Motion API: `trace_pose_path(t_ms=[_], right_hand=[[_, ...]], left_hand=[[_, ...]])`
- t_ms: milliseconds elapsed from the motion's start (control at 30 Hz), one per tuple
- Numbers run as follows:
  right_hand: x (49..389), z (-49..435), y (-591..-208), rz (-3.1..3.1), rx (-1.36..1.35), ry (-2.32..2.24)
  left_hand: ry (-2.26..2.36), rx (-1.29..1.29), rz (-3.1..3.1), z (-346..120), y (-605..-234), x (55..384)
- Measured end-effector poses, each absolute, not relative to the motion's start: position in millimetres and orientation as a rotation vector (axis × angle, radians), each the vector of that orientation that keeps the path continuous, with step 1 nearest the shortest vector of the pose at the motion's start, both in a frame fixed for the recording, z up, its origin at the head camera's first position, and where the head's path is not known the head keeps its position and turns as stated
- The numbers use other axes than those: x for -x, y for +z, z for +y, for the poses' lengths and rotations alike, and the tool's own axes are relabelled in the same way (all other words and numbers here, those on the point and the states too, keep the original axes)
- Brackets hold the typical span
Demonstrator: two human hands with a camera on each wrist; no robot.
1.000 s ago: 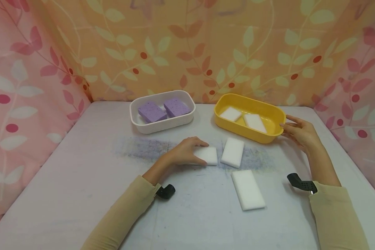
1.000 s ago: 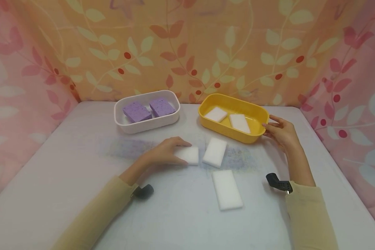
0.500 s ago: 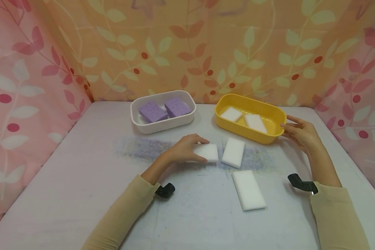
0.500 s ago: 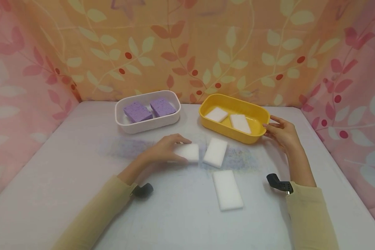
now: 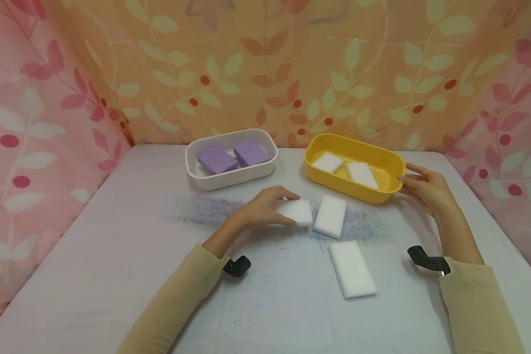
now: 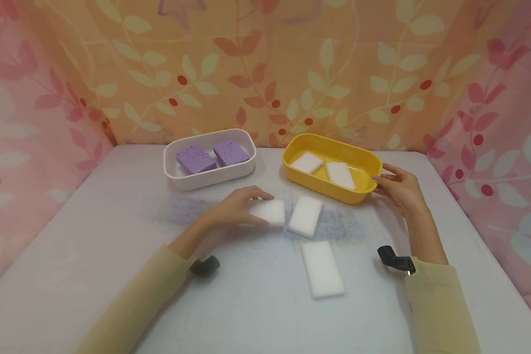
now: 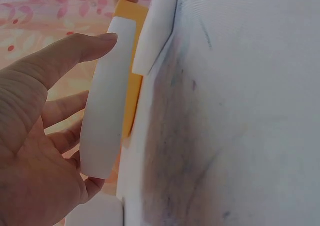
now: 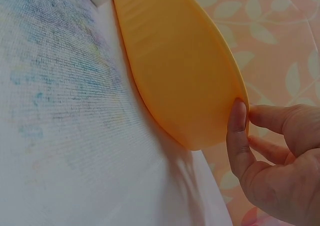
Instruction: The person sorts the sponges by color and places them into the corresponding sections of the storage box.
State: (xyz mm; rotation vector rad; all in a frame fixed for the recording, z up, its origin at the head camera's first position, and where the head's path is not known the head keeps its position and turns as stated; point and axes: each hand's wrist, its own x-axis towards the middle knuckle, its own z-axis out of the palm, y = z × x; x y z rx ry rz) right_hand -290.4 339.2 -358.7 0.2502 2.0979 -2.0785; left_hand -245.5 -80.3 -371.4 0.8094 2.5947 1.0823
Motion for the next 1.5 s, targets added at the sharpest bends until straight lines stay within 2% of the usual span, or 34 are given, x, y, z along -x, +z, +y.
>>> trace_pose_path(t_ms=[1500], right_hand=[[286.9, 343.7, -357.3, 2.091, -0.283, -2.062]], left_hand=[[0.990, -0.826, 2.659, -35.9, -324.9, 295.2]])
